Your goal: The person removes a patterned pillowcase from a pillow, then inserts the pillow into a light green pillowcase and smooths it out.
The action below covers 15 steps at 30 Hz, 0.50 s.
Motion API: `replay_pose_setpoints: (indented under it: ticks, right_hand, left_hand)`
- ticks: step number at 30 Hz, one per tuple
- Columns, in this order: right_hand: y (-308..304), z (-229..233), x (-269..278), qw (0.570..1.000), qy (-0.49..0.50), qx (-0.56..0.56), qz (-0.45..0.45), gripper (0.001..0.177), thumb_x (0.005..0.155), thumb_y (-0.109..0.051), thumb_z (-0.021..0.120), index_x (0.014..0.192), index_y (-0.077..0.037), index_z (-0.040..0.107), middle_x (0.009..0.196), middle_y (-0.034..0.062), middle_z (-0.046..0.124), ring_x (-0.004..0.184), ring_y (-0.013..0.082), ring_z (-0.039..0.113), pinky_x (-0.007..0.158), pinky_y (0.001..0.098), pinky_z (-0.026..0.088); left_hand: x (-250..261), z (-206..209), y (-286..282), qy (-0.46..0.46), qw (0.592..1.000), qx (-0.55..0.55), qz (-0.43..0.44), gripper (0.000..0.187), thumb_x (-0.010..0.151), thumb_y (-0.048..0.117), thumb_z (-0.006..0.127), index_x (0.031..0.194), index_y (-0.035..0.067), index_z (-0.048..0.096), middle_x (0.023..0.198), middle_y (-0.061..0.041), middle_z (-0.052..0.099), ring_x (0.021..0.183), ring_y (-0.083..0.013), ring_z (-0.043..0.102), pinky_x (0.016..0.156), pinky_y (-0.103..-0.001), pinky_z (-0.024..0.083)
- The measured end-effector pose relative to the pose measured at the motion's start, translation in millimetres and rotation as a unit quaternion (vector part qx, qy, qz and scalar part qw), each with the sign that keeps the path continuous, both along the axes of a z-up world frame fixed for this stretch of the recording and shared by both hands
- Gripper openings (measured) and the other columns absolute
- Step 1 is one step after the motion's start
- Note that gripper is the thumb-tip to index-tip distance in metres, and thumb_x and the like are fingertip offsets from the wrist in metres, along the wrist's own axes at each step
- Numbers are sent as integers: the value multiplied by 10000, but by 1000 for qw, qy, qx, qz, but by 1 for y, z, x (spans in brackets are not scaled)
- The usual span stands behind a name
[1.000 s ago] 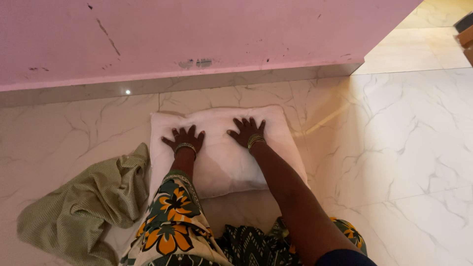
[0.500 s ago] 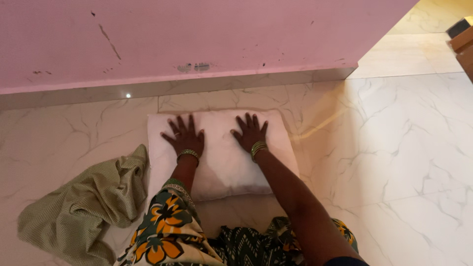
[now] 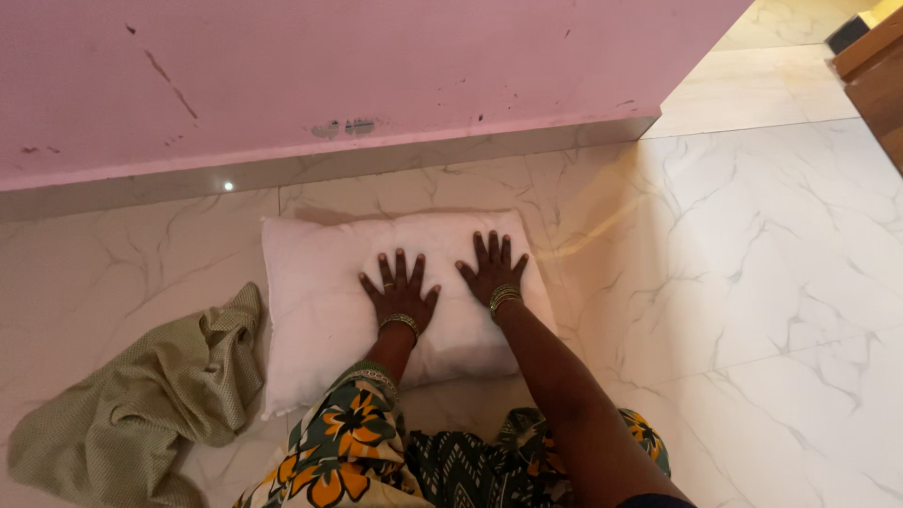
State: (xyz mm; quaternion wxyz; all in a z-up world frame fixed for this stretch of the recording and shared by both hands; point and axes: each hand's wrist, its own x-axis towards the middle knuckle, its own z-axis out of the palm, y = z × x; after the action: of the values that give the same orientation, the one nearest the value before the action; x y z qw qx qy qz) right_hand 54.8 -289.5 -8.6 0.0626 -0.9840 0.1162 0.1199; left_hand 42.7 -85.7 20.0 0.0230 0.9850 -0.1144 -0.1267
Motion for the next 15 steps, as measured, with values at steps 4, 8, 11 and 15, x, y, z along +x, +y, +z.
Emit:
replay_pose_setpoints:
  ticks: [4, 8, 11, 15]
  right_hand:
    - [4, -8, 8, 1000, -15, -21, 2, 871, 958, -776, 235, 1649, -289, 28, 1729, 49, -15, 1580, 332, -50, 1166, 739, -2]
    - [2, -8, 27, 1000, 14, 7, -11, 873, 947, -773, 246, 1657, -309, 40, 1740, 19, 37, 1593, 318, 10, 1172, 751, 30]
    - [-2, 1, 40, 997, 61, 28, -25, 879, 930, -784, 255, 1650, -329, 38, 1735, -2, 47, 1589, 289, 35, 1185, 734, 47]
    - [-5, 12, 39, 997, 60, 34, -21, 877, 932, -774, 289, 1653, -323, 70, 1733, 6, 69, 1590, 290, 46, 1191, 728, 52]
  left_hand:
    - [6, 1, -2, 13, 1000, 14, 0, 775, 979, 688, 271, 1644, 332, 92, 1730, -46, -47, 1568, -381, -110, 1115, -774, -105]
    - [38, 10, -6, 97, 995, 19, 14, 764, 978, 707, 272, 1644, 367, 115, 1737, -22, -14, 1586, -363, -62, 1137, -774, -83]
    - [47, 13, -3, 123, 992, 4, 14, 761, 970, 728, 270, 1636, 390, 125, 1738, -7, 0, 1589, -359, -41, 1148, -771, -64]
    - [41, 12, 12, 68, 997, -46, -16, 777, 951, 724, 322, 1625, 369, 171, 1729, -37, 28, 1575, -373, -21, 1135, -774, -31]
